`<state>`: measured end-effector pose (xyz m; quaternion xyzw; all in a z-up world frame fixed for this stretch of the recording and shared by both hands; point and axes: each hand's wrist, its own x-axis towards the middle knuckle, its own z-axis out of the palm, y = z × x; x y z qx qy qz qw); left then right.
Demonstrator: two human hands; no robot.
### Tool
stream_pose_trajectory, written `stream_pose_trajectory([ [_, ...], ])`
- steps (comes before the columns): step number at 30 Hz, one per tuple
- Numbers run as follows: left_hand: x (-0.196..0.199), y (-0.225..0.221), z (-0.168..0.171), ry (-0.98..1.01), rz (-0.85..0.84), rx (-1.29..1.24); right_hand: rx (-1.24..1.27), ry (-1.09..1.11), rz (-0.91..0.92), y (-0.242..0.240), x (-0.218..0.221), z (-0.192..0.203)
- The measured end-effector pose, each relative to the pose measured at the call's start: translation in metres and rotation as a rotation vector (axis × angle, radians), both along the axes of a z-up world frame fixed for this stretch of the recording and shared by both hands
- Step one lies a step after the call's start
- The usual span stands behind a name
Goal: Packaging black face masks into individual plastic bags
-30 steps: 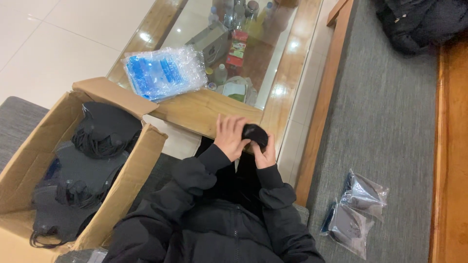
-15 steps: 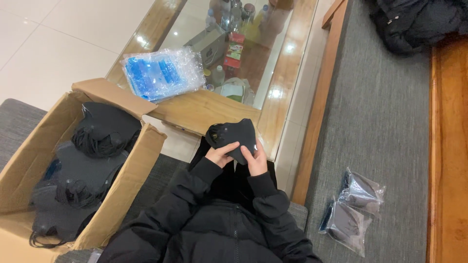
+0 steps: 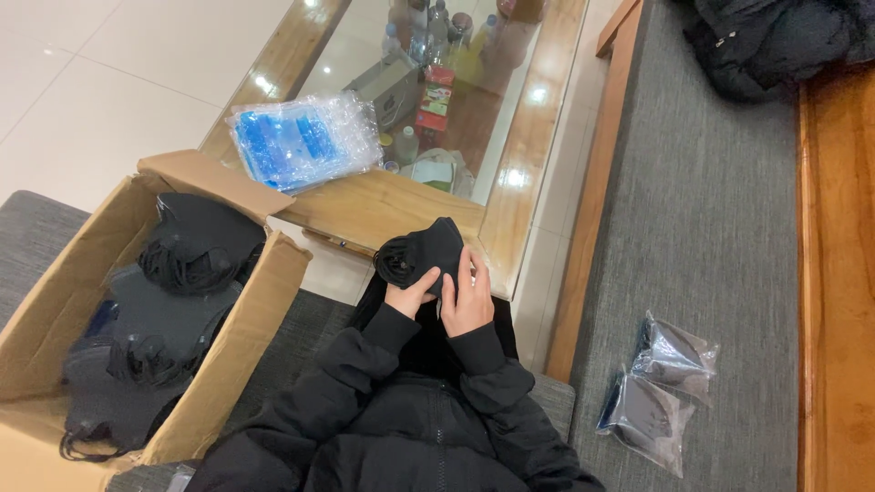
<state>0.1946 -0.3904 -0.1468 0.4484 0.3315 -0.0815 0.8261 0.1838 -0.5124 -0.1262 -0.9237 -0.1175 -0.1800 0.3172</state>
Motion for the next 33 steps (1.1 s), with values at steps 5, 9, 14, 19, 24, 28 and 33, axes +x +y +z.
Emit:
stream_pose_trajectory([
  [5,-0.008,0.001,0.018,-0.011,-0.002,0.069,-0.040,-0.130,-0.012,0.003,-0.001,0.001],
  [9,-0.008,0.001,0.009,-0.015,0.035,0.077,0.018,-0.103,-0.002,-0.004,0.004,-0.016],
  [14,-0.007,0.002,0.004,0.003,0.027,0.063,0.074,-0.051,0.011,-0.006,0.006,-0.014],
  [19,-0.008,0.007,-0.016,-0.006,0.026,0.068,0.045,-0.062,0.015,0.001,0.007,-0.020],
  [24,-0.004,0.017,-0.013,-0.014,0.026,0.073,0.007,-0.158,0.029,0.018,0.007,-0.007],
  [28,0.003,0.023,-0.031,-0.035,0.042,0.060,-0.023,-0.255,0.030,0.029,0.013,-0.005],
  [33,-0.001,0.026,-0.054,-0.096,0.067,0.071,-0.054,-0.375,0.032,0.032,0.010,-0.008],
])
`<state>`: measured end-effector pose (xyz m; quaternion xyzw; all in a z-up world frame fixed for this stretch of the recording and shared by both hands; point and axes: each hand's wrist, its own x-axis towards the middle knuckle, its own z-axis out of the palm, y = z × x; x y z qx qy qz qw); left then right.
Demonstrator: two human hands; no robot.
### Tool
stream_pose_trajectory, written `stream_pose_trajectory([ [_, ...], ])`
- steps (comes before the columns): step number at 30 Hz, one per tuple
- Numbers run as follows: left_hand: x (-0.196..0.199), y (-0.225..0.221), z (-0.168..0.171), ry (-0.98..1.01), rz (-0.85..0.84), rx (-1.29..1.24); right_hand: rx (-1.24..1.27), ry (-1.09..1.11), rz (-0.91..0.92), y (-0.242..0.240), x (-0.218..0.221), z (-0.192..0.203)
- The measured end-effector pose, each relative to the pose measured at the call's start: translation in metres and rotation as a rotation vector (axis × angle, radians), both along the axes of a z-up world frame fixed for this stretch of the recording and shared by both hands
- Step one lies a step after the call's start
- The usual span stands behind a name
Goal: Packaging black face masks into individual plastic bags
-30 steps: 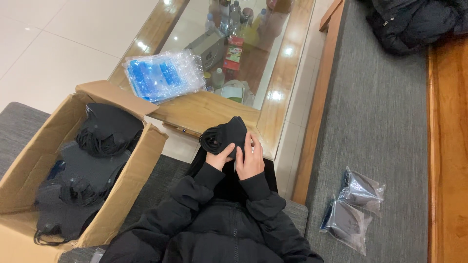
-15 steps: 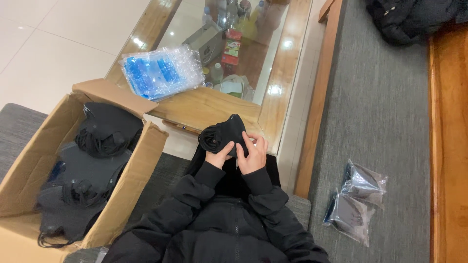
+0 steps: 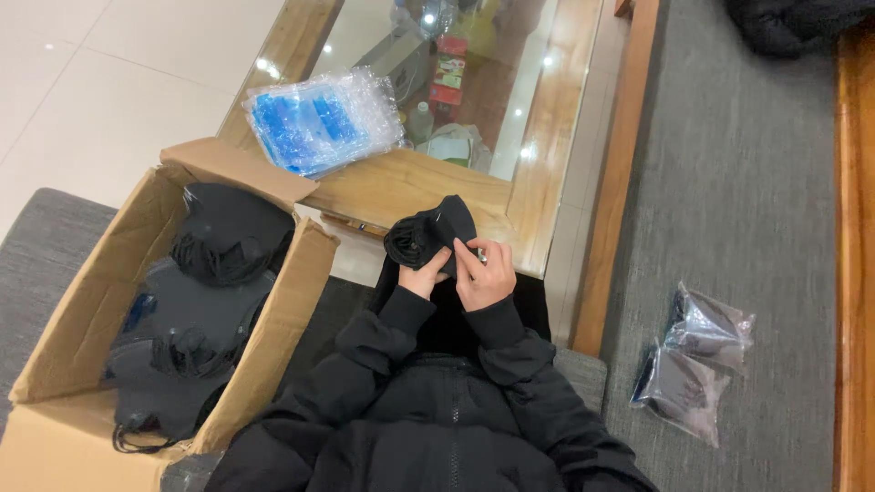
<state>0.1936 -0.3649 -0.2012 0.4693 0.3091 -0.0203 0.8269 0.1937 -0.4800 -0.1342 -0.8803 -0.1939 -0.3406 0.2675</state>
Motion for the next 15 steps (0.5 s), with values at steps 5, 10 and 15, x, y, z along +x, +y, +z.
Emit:
stream_pose_trajectory([
  [5,-0.006,-0.003,0.014,-0.013,-0.017,-0.017,0.242,0.158,0.043,0.000,-0.012,0.024],
  [10,-0.005,-0.014,0.006,-0.002,-0.008,-0.023,0.574,0.670,-0.057,-0.016,-0.020,0.024],
  [15,-0.007,-0.016,0.030,0.032,-0.033,-0.091,0.470,0.705,-0.134,-0.030,-0.016,-0.009],
])
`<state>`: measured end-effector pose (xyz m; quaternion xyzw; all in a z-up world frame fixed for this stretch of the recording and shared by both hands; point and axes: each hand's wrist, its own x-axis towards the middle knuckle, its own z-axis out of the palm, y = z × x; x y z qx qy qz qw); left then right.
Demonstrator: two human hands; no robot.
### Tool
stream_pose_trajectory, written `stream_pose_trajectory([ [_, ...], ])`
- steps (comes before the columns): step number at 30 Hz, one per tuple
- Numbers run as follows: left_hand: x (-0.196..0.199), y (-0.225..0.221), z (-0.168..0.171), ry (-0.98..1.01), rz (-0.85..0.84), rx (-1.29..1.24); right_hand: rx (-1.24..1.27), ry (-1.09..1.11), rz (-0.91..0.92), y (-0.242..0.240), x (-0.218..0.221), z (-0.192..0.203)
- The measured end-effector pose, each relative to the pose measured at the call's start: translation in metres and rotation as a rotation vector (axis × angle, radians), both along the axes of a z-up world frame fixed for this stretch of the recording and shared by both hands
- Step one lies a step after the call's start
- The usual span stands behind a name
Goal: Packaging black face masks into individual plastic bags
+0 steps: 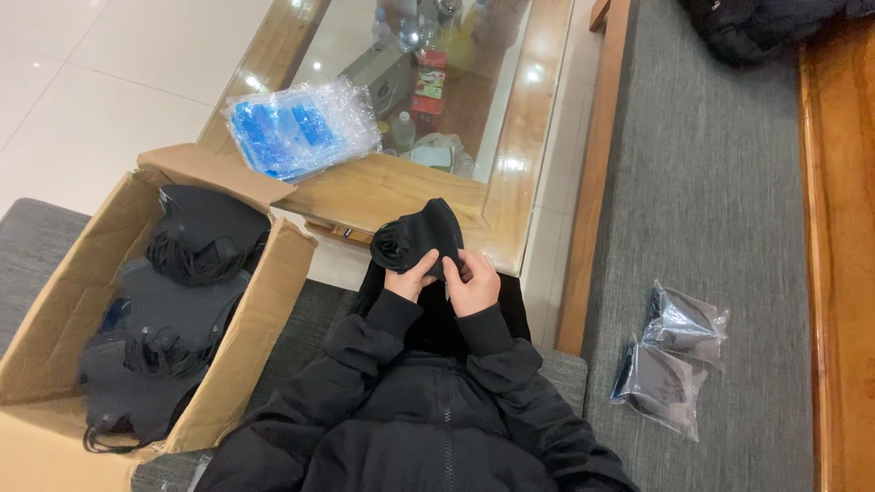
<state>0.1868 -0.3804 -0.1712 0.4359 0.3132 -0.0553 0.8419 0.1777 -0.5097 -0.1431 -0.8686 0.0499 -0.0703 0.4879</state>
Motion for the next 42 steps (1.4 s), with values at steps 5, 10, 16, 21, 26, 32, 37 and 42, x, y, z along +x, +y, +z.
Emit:
stream_pose_trajectory([
  [5,-0.005,-0.003,-0.014,-0.142,-0.121,0.054,-0.268,-0.430,0.083,0.006,-0.006,0.022],
  [10,0.005,0.003,-0.054,-0.056,-0.028,-0.068,0.104,-0.282,-0.050,-0.005,0.010,0.005],
  [16,-0.009,0.022,-0.019,0.009,0.122,-0.201,0.609,0.068,-0.239,-0.044,0.040,-0.022],
  [21,-0.007,0.025,-0.006,0.029,0.161,-0.278,0.411,0.255,-0.215,-0.062,0.040,-0.013],
  [26,0.003,0.030,-0.029,0.037,0.148,-0.366,-0.532,0.046,-0.171,-0.043,0.014,0.053],
  [32,0.010,0.014,-0.046,-0.082,-0.022,-0.134,-0.704,-0.360,-0.023,-0.067,0.031,-0.032],
  [37,0.017,0.013,-0.055,-0.106,-0.061,-0.215,-0.711,-0.381,-0.042,-0.080,0.034,-0.048],
  [42,0.014,0.011,-0.062,-0.128,-0.051,-0.251,-0.687,-0.349,-0.036,-0.076,0.031,-0.037],
])
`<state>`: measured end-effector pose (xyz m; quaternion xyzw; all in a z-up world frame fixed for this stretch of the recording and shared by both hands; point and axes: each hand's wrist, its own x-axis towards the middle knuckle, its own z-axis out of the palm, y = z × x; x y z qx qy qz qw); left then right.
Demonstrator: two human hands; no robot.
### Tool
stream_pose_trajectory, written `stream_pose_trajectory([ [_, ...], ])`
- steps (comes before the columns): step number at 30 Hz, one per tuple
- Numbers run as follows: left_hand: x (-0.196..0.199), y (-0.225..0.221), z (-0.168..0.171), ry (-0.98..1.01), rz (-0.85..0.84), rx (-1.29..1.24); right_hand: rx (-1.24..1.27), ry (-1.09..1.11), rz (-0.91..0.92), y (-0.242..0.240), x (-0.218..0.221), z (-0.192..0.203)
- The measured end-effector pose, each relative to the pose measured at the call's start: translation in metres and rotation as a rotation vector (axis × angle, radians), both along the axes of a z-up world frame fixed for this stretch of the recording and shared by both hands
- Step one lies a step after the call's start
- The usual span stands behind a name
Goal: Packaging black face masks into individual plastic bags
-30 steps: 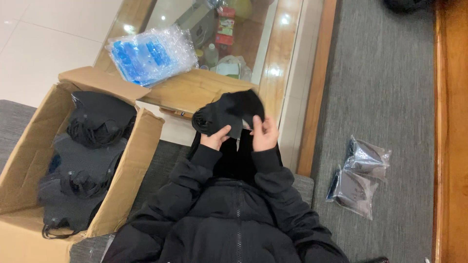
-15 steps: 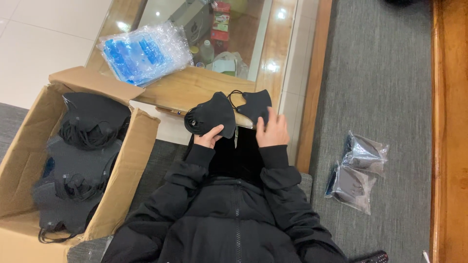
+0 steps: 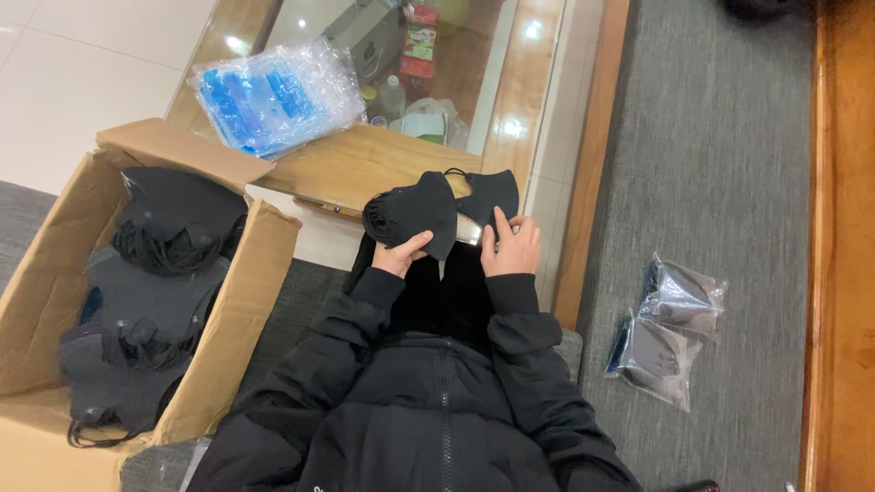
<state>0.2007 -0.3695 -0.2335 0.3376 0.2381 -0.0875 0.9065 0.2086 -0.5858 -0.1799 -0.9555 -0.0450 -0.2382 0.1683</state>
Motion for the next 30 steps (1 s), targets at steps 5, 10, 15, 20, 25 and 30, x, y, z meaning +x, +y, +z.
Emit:
stream_pose_trajectory([
  [5,-0.005,-0.003,0.039,0.005,0.032,0.116,0.341,-0.004,0.157,0.018,-0.003,0.034],
  [10,-0.005,-0.007,0.036,-0.004,0.031,0.157,0.391,-0.064,0.261,0.048,0.011,0.061],
  [15,-0.007,-0.007,0.030,-0.033,0.009,0.198,0.322,-0.097,0.325,0.074,0.028,0.070],
  [20,-0.005,-0.007,0.014,-0.052,-0.053,0.263,0.213,-0.183,0.370,0.088,0.026,0.082],
  [25,-0.002,-0.006,-0.021,-0.036,-0.044,0.260,0.218,-0.195,0.427,0.087,0.021,0.076],
  [30,0.000,0.001,-0.019,0.005,0.008,0.128,0.385,-0.071,0.464,0.084,-0.004,0.060],
])
